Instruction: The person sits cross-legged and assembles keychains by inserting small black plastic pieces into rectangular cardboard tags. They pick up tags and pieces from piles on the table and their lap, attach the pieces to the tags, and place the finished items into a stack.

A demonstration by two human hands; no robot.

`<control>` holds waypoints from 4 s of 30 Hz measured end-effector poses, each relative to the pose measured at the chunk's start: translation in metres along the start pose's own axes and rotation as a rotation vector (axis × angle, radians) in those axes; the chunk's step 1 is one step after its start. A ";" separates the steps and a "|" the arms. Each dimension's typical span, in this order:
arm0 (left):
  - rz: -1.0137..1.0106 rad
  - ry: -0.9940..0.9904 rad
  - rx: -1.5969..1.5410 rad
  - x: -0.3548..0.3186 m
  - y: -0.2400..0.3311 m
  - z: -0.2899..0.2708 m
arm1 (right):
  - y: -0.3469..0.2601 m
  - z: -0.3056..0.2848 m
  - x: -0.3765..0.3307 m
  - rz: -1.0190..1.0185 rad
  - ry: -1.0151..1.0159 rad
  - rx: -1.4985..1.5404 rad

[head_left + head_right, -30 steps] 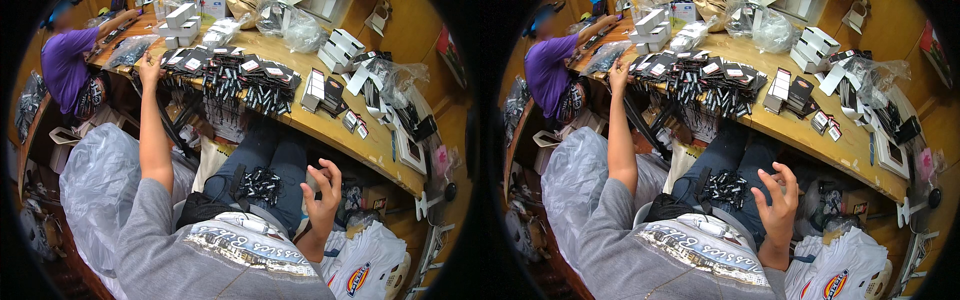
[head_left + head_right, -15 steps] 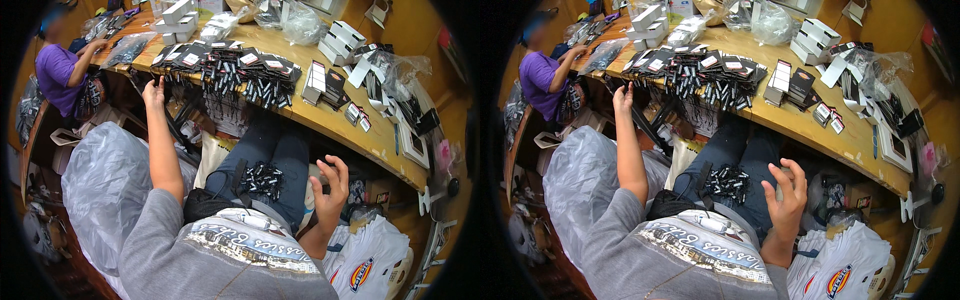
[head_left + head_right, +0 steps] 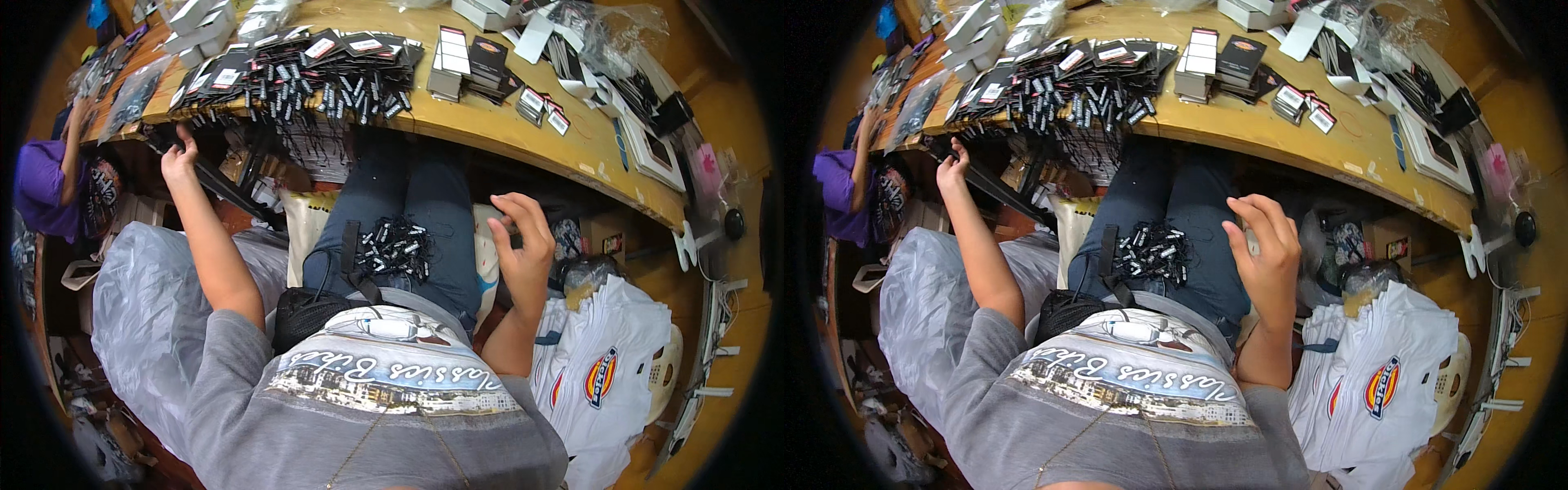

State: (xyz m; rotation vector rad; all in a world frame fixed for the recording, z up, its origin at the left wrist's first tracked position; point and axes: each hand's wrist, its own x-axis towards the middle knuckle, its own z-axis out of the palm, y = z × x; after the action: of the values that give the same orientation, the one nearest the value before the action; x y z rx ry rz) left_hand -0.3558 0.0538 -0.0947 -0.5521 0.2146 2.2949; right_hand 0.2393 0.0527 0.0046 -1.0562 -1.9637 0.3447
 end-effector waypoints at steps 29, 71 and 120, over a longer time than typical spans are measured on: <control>0.772 -1.671 2.445 -0.129 -0.424 0.095 | 0.126 0.057 0.277 0.158 -0.430 -0.362; -0.163 -1.048 1.220 -0.271 -0.318 -0.035 | 0.025 0.013 0.082 0.130 -0.108 0.582; 0.043 -1.092 1.399 -0.283 -0.263 -0.086 | 0.010 0.090 0.010 0.418 -0.093 0.959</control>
State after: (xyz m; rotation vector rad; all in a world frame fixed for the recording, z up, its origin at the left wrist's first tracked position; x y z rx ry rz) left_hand 0.0355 0.0315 -0.0409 1.3290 1.0812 1.5865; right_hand 0.1711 0.0793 -0.0494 -0.7754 -1.3336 1.4106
